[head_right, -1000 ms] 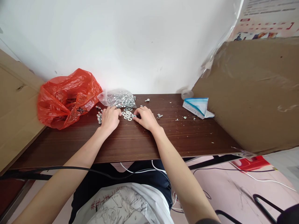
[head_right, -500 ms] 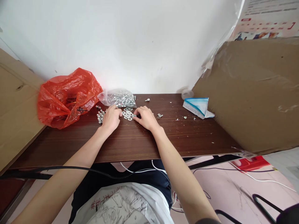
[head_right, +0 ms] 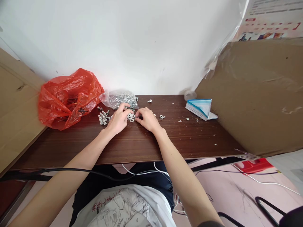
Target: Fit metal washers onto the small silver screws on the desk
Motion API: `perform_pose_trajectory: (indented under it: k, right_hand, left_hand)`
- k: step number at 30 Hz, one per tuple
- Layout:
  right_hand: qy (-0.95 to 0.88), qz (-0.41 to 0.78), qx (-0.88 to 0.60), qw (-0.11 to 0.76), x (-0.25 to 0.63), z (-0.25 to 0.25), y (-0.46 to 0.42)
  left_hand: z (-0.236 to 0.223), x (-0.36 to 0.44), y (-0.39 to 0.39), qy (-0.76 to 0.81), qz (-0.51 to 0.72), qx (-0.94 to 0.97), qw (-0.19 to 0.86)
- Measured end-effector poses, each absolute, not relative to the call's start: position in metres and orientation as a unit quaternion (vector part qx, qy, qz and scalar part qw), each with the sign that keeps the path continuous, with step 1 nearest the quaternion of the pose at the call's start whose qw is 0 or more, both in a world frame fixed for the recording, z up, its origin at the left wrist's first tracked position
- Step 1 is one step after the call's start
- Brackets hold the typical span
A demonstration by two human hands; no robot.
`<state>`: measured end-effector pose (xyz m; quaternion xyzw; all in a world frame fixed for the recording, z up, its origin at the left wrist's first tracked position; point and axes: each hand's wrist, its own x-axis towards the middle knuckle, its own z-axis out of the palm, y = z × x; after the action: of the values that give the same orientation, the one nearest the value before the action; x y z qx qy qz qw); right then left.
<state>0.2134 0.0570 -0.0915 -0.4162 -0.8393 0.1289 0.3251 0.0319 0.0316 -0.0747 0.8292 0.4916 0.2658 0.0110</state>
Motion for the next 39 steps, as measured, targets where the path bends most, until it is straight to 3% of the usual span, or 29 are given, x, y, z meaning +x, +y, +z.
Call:
perform_pose_trajectory:
  k: [8, 16, 26, 39]
  right_hand:
    - [-0.812, 0.151, -0.413, 0.382, 0.212, -0.090, 0.056]
    - [-0.746, 0.258, -0.405, 0.462, 0.207, -0.083, 0.052]
    - [-0.772, 0.291, -0.340, 0.450, 0.205, -0.085, 0.049]
    - [-0.802, 0.239, -0.343, 0.425, 0.206, -0.080, 0.045]
  left_hand:
    - [-0.083, 0.041, 0.033, 0.404, 0.375, 0.828, 0.098]
    - [-0.092, 0.042, 0.038, 0.421, 0.387, 0.805, 0.159]
    - [-0.089, 0.040, 0.040, 0.452, 0.341, 0.815, 0.122]
    - [-0.091, 0.038, 0.042, 0.449, 0.330, 0.820, 0.129]
